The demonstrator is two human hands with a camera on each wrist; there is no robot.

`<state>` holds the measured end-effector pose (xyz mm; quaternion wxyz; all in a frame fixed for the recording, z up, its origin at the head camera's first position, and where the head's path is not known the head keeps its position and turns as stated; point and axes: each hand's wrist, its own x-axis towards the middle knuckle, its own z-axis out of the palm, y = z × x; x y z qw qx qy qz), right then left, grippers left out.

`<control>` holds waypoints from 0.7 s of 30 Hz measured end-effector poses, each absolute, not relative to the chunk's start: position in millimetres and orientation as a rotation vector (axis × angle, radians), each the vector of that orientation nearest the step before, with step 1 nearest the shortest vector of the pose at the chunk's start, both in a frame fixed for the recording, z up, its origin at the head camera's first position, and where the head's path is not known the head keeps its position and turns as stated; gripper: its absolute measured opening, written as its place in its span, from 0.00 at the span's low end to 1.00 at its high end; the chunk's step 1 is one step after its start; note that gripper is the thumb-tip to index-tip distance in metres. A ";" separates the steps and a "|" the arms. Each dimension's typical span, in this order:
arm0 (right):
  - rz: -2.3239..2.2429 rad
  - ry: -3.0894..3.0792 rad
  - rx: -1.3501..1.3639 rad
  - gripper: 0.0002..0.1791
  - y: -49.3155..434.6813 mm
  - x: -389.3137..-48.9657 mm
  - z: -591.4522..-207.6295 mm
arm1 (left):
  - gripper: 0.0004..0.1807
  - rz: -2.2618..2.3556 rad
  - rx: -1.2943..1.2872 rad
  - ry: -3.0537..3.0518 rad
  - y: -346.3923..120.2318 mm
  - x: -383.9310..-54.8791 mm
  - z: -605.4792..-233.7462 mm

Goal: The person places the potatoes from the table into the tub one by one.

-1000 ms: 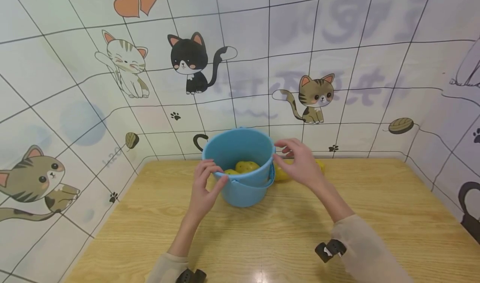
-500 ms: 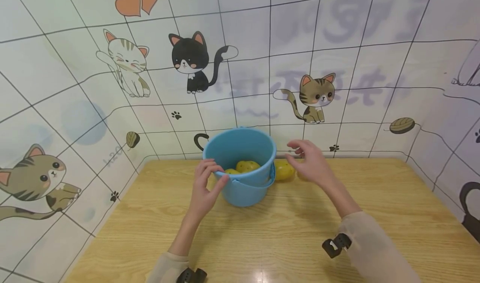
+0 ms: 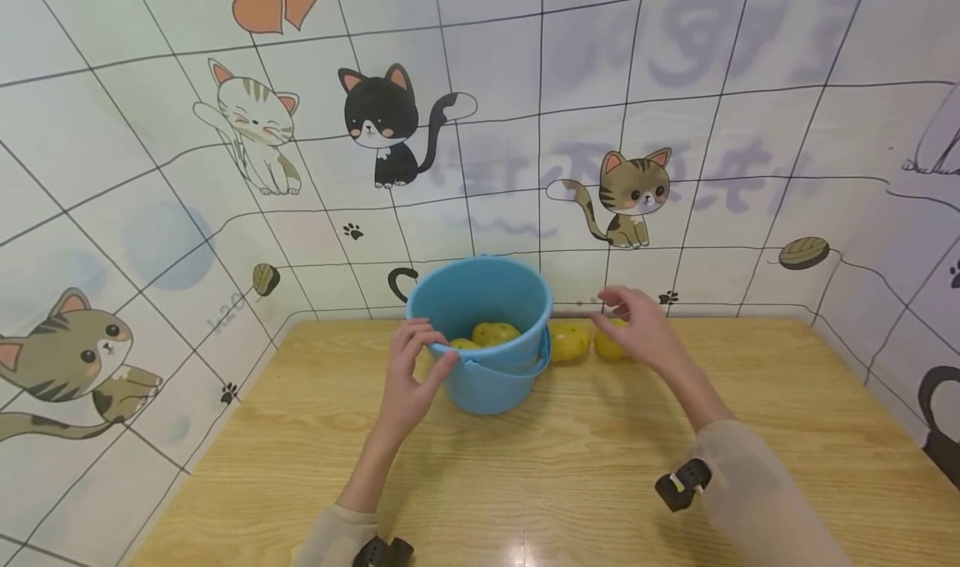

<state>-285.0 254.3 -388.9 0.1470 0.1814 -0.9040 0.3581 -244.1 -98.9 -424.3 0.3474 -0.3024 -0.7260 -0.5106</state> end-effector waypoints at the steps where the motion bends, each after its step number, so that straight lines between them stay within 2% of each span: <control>1: 1.030 -2.609 0.518 0.26 255.5 -285.3 -389.9 | 0.10 -1.321 -0.781 -1.882 -98.4 -243.3 -423.3; 11: 0.991 -2.643 0.482 0.24 267.7 -292.8 -404.8 | 0.10 -1.329 -0.781 -1.876 -91.2 -219.9 -393.8; 21: 0.971 -2.745 0.424 0.27 279.9 -297.1 -418.1 | 0.10 -1.296 -0.786 -1.875 -98.6 -243.5 -423.7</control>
